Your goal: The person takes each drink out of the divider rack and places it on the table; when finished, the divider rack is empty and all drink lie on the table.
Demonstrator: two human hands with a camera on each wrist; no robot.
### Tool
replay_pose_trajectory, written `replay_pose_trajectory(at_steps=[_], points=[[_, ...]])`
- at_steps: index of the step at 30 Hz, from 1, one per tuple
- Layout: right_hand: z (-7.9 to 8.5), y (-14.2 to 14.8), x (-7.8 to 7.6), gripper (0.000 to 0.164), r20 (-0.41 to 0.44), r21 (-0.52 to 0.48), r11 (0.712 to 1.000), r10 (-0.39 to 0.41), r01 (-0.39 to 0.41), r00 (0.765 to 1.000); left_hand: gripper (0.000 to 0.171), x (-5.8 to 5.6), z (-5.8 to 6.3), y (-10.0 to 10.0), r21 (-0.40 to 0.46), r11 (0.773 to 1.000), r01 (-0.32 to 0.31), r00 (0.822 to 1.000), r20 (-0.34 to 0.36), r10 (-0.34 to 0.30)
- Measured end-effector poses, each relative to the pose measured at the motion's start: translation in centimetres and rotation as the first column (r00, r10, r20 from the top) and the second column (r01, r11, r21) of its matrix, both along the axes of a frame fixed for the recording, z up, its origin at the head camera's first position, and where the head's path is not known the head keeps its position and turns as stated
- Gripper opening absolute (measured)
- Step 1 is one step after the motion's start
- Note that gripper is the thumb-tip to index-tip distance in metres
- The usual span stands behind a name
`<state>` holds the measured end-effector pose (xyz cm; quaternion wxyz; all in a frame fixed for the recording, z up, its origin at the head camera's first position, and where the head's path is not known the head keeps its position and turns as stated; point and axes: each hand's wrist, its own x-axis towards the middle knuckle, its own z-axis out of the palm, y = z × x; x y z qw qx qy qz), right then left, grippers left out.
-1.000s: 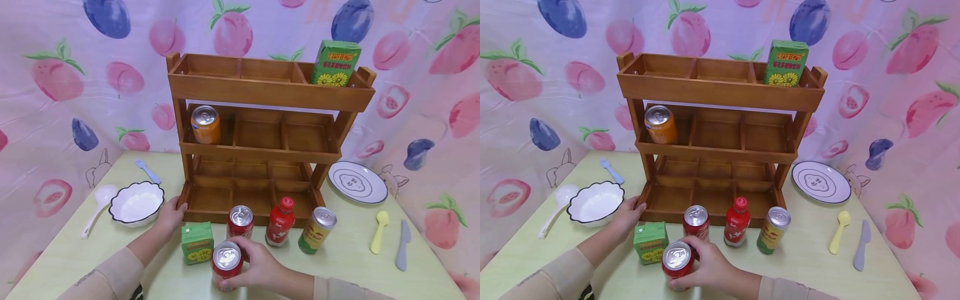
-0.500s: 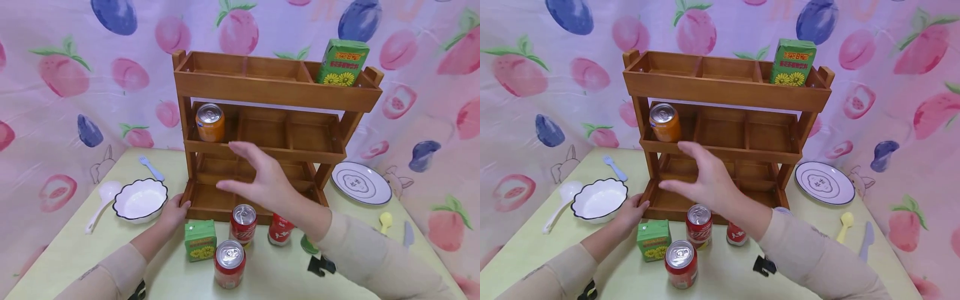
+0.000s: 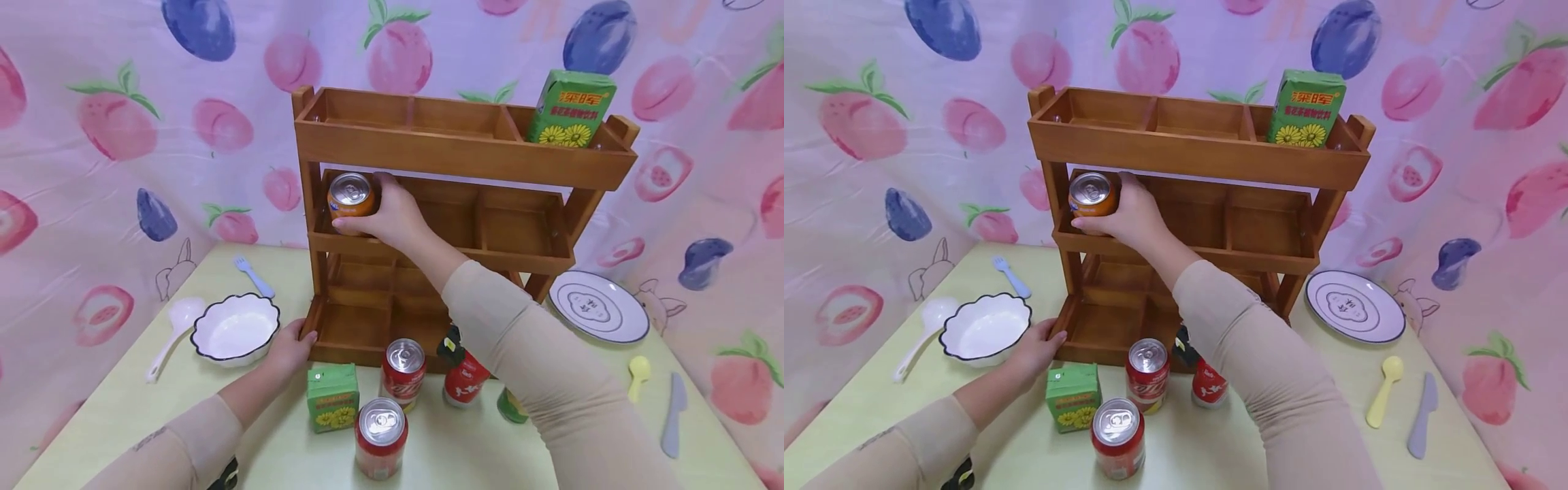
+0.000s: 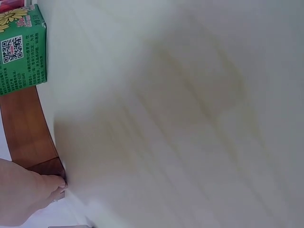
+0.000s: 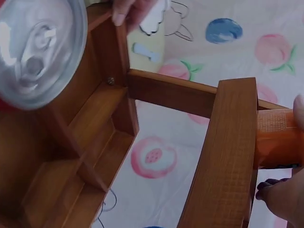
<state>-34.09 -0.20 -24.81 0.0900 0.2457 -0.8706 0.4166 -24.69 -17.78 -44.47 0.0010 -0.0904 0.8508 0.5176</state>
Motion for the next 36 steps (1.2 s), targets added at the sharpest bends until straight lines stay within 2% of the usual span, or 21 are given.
replay_pose_trajectory(at_steps=[3,7,11,13,15,19,21,22,24,27,29,32,36], points=[[-0.1,-0.1,-0.2,0.094,0.030,-0.019,0.999,0.046,-0.046,0.998,0.042,-0.2,0.1,0.3,-0.003,1.000,-0.001,1.000,-0.001,0.001],[-0.3,-0.1,-0.1,0.089,0.023,-0.032,0.998,0.055,-0.054,0.998,0.043,-0.2,0.2,0.5,-0.003,1.000,0.004,1.000,0.008,-0.003],[-0.6,0.2,0.3,0.082,-0.043,-0.053,0.997,0.045,-0.047,0.998,0.042,-0.2,0.3,0.8,0.003,1.000,0.008,1.000,0.015,-0.008],[-0.6,0.5,0.7,0.080,-0.121,-0.054,0.997,0.051,-0.057,0.991,0.042,-0.3,0.4,0.9,0.000,1.000,0.008,1.000,0.010,-0.008],[-0.5,1.0,1.3,0.078,-0.215,-0.045,0.996,0.065,-0.077,0.974,0.042,-0.4,0.4,1.0,-0.007,1.000,0.006,1.000,0.005,-0.006],[0.2,2.2,3.3,0.074,-0.406,-0.041,0.989,0.115,-0.144,0.907,0.041,-0.5,0.4,0.9,-0.036,0.999,0.005,1.000,-0.008,-0.005],[0.8,3.2,4.9,0.072,-0.444,-0.067,0.980,0.136,-0.185,0.886,0.040,-0.4,0.3,0.8,-0.049,0.999,0.005,1.000,-0.016,-0.005],[1.1,3.7,5.8,0.072,-0.442,-0.093,0.973,0.151,-0.213,0.884,0.040,-0.3,0.3,0.7,-0.052,0.999,0.006,1.000,-0.020,-0.007],[2.0,4.8,8.2,0.070,-0.389,-0.151,0.955,0.179,-0.255,0.903,0.040,-0.2,0.3,0.6,-0.060,0.998,0.006,1.000,-0.029,-0.007],[2.9,6.8,11.9,0.068,-0.226,-0.251,0.922,0.239,-0.293,0.944,0.040,-0.1,0.5,0.5,-0.061,0.998,0.005,0.999,-0.035,-0.007],[2.9,8.3,14.0,0.065,-0.097,-0.284,0.919,0.258,-0.275,0.961,0.040,-0.1,0.6,0.4,-0.061,0.998,0.009,0.999,-0.036,-0.011],[1.0,10.5,15.7,0.063,0.055,-0.297,0.927,0.258,-0.231,0.965,0.040,-0.1,0.5,0.3,-0.058,0.998,0.016,0.999,-0.031,-0.017],[-3.4,13.0,17.0,0.063,0.199,-0.287,0.947,0.209,-0.147,0.957,0.041,-0.1,0.3,0.3,-0.046,0.999,0.018,1.000,-0.007,-0.018]])
